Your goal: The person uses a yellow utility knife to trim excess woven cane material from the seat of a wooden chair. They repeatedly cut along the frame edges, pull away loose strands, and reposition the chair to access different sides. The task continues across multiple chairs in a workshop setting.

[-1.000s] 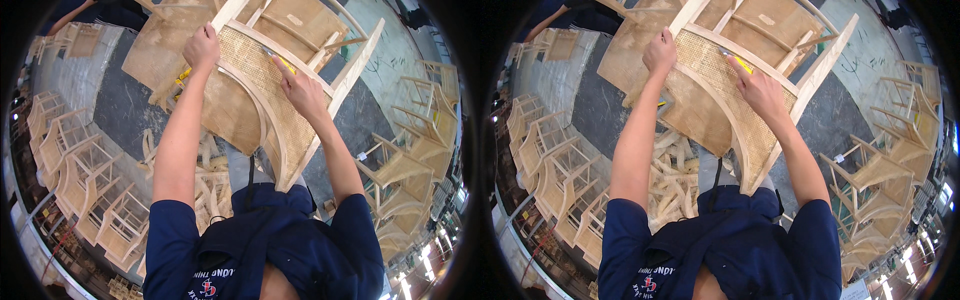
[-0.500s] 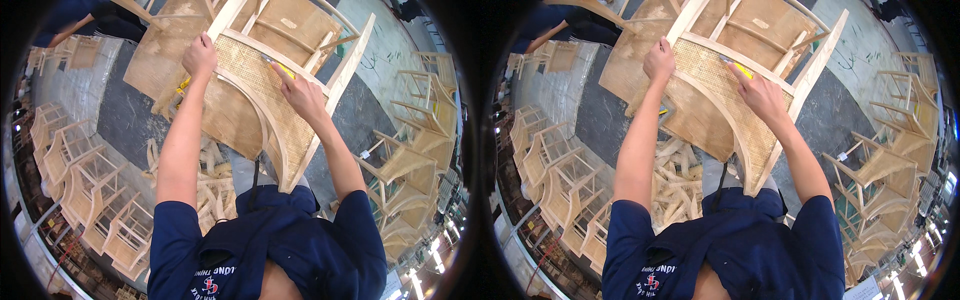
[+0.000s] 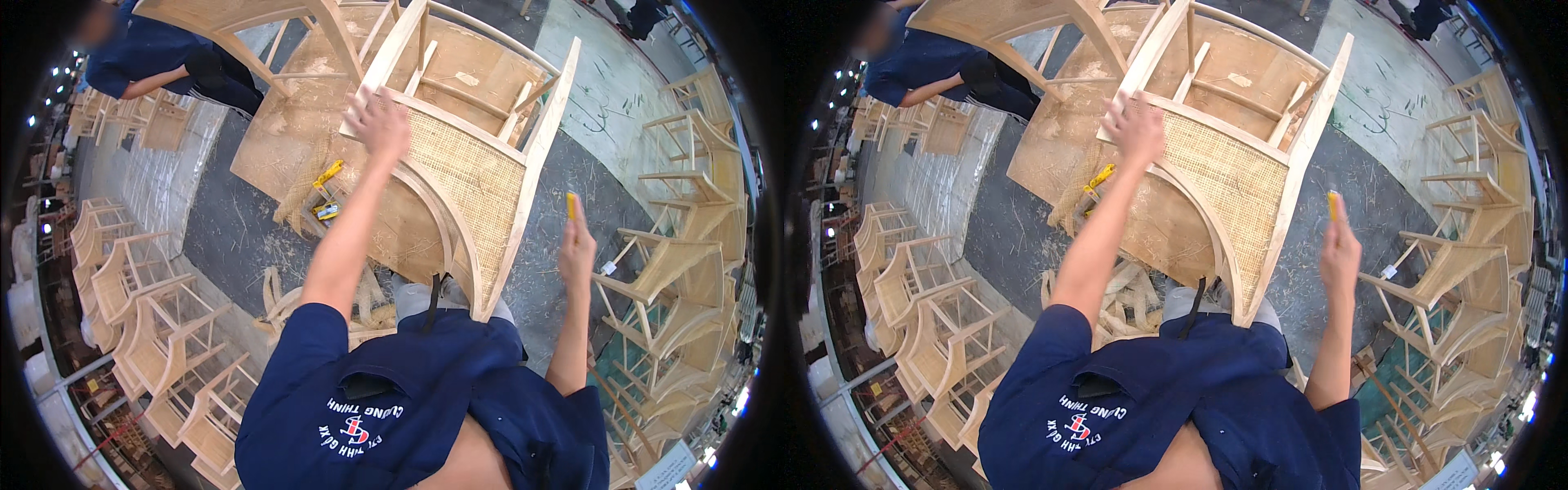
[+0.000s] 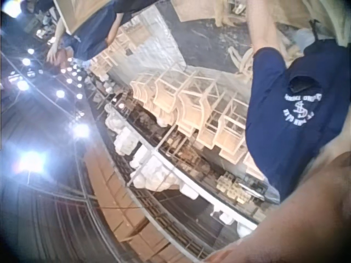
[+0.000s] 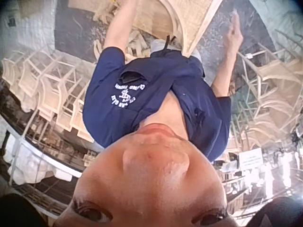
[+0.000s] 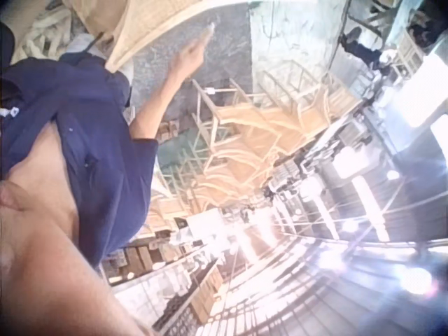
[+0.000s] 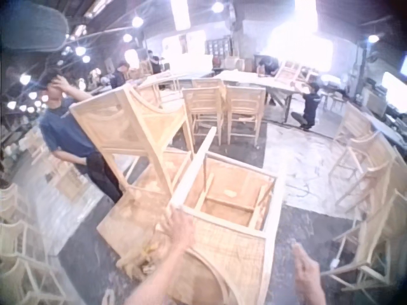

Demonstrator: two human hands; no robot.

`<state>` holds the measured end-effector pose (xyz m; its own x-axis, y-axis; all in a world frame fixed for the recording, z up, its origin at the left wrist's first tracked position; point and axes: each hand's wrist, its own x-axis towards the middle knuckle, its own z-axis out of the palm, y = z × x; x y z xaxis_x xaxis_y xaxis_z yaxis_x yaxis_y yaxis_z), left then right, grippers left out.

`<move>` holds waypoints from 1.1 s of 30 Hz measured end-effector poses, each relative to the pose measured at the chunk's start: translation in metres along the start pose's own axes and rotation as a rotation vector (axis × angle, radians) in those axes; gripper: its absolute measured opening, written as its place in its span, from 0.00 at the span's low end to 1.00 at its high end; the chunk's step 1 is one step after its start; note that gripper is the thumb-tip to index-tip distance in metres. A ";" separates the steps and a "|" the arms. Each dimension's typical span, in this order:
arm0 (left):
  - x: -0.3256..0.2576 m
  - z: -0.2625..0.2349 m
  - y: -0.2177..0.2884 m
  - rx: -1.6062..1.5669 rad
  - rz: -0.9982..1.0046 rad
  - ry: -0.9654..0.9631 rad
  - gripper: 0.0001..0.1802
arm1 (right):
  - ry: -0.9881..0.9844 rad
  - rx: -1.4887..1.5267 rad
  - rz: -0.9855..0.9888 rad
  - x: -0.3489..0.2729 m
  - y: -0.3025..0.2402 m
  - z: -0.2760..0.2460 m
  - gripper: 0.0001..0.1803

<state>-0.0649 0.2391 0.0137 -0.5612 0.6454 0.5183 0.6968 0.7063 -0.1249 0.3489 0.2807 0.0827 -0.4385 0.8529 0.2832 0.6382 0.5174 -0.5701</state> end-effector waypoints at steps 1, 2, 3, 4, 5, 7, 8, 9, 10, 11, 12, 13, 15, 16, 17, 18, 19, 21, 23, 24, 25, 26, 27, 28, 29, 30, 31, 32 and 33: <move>-0.020 -0.009 0.016 -0.093 0.059 -0.010 0.29 | -0.039 0.054 0.227 -0.010 -0.002 -0.014 0.27; -0.035 -0.018 0.026 -0.184 0.106 -0.019 0.27 | -0.086 0.103 0.445 -0.019 -0.005 -0.031 0.28; -0.029 -0.033 0.042 -0.504 0.260 -0.591 0.26 | 0.012 0.110 0.446 -0.034 0.001 -0.043 0.27; -0.033 -0.056 0.059 -0.899 0.337 -0.835 0.23 | 0.127 0.111 0.454 -0.051 0.015 -0.053 0.27; -0.036 -0.081 0.074 -1.259 0.338 -1.148 0.21 | 0.244 0.114 0.464 -0.069 0.029 -0.062 0.27; -0.067 -0.105 0.073 -1.542 0.298 -0.828 0.16 | 0.288 0.126 0.519 -0.102 0.042 -0.077 0.27; -0.066 -0.098 0.062 -1.380 0.378 -0.555 0.15 | 0.302 0.137 0.539 -0.112 0.047 -0.080 0.27; -0.065 -0.089 0.054 -1.218 0.459 -0.300 0.14 | 0.339 0.172 0.548 -0.126 0.053 -0.080 0.27; -0.052 -0.088 0.053 -1.190 0.310 -0.351 0.19 | 0.361 0.177 0.609 -0.149 0.058 -0.080 0.27; -0.046 -0.069 0.038 -0.942 0.169 -0.211 0.27 | 0.366 0.221 0.642 -0.159 0.060 -0.073 0.27; -0.044 -0.053 0.032 -0.511 0.089 -0.246 0.30 | 0.379 0.256 0.683 -0.173 0.063 -0.067 0.27; -0.038 -0.041 0.016 -0.499 -0.029 -0.115 0.33 | 0.365 0.331 0.773 -0.185 0.061 -0.054 0.26; -0.052 -0.048 0.029 -0.350 0.137 -0.297 0.34 | 0.400 0.421 0.943 -0.224 0.065 -0.032 0.27; -0.059 -0.055 0.038 -0.273 0.220 -0.378 0.35 | 0.422 0.471 1.024 -0.246 0.067 -0.017 0.27; -0.070 -0.064 0.050 -0.421 0.321 -0.447 0.31 | 0.403 0.382 1.001 -0.269 0.076 -0.003 0.27; -0.084 -0.075 0.065 -0.613 0.530 -0.555 0.27 | 0.392 0.271 0.981 -0.297 0.091 0.005 0.27; -0.097 -0.089 0.081 -0.807 0.763 -0.650 0.24 | 0.398 0.162 0.971 -0.324 0.096 0.006 0.27; -0.126 -0.094 0.077 -0.974 0.759 -0.725 0.21 | 0.401 0.169 0.989 -0.358 0.090 0.026 0.27; -0.114 -0.096 0.074 -0.975 0.757 -0.800 0.19 | 0.427 0.203 1.094 -0.375 0.077 0.040 0.27; -0.101 -0.096 0.070 -0.892 0.619 -0.786 0.22 | 0.424 0.236 1.195 -0.384 0.067 0.044 0.27; -0.093 -0.088 0.061 -0.808 0.464 -0.755 0.24 | 0.411 0.271 1.276 -0.388 0.060 0.046 0.27; -0.086 -0.080 0.057 -0.657 0.392 -0.541 0.28 | 0.400 0.282 1.311 -0.391 0.053 0.049 0.27; -0.080 -0.068 0.048 -0.490 0.313 -0.310 0.33 | 0.380 0.314 1.333 -0.390 0.048 0.058 0.27; -0.075 -0.064 0.054 -0.437 0.271 -0.347 0.34 | 0.380 0.315 1.375 -0.398 0.044 0.060 0.27; -0.071 -0.062 0.059 -0.380 0.231 -0.381 0.35 | 0.372 0.310 1.343 -0.401 0.043 0.065 0.27; -0.069 -0.061 0.072 -0.345 0.202 -0.424 0.37 | 0.382 0.281 1.320 -0.410 0.046 0.066 0.27; -0.073 -0.063 0.085 -0.321 0.239 -0.441 0.39 | 0.384 0.259 1.296 -0.419 0.049 0.070 0.27; -0.091 -0.067 0.102 -0.378 0.348 -0.485 0.39 | 0.392 0.221 1.300 -0.432 0.049 0.069 0.27; -0.112 -0.075 0.120 -0.443 0.460 -0.532 0.40 | 0.403 0.174 1.308 -0.443 0.050 0.066 0.27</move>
<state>0.1151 0.2297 0.0038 -0.2359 0.9717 0.0133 0.9572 0.2300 0.1760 0.5333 -0.0759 -0.1228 0.6441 0.6834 -0.3437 0.3404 -0.6584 -0.6713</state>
